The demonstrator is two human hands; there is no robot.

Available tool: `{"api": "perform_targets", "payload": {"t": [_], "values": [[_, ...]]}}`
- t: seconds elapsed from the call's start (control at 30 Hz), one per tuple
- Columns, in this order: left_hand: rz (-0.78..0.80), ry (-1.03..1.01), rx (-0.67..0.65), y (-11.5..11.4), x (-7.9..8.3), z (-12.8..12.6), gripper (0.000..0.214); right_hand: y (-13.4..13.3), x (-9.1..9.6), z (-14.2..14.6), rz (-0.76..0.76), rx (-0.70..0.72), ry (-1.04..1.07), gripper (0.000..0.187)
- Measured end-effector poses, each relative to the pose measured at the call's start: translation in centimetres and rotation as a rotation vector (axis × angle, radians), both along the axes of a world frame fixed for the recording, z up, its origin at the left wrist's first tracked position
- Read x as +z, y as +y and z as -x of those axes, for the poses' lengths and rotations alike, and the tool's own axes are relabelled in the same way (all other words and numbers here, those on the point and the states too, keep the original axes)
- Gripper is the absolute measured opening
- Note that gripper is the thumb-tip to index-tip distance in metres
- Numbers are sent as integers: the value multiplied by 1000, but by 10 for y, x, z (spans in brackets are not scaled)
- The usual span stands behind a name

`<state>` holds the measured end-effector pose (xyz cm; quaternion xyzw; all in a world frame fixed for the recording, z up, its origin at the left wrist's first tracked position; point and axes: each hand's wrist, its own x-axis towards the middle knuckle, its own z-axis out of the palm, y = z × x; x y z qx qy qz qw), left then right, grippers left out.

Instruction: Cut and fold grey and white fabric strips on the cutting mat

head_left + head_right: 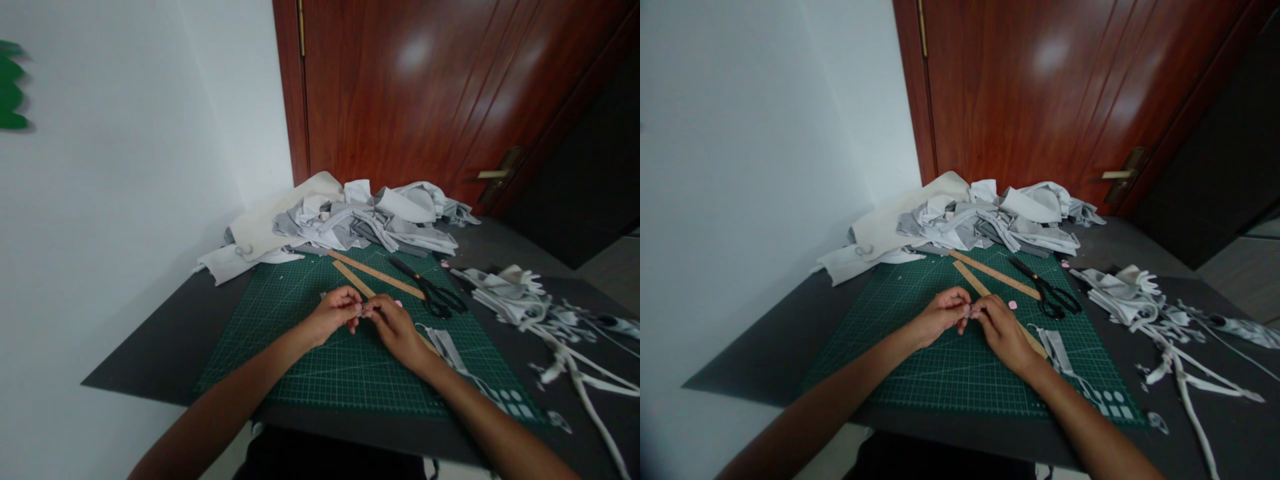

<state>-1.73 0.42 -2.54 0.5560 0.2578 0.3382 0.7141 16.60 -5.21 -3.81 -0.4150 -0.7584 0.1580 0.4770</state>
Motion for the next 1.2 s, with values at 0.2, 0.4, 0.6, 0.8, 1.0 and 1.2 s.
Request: {"api": "perform_targets", "payload": {"t": [0.2,0.4,0.6,0.8,1.0,1.2], "values": [[-485,69,114,2,-1,0,45,3,-5,4,87,-57,190,9],[-1281,299,427,-2,1,5,22,0,-6,13,152,-26,314,11],[-1334,227,478,-1,0,2,8,2,-6,17,192,-9,446,14],[-1233,262,437,-3,1,1,13,3,-7,18,181,-18,445,14],[-980,273,390,-8,1,-1,15,0,-3,14,18,-60,264,6],[-627,274,312,-10,-3,-6,21,0,-6,11,15,-134,183,7]]}}
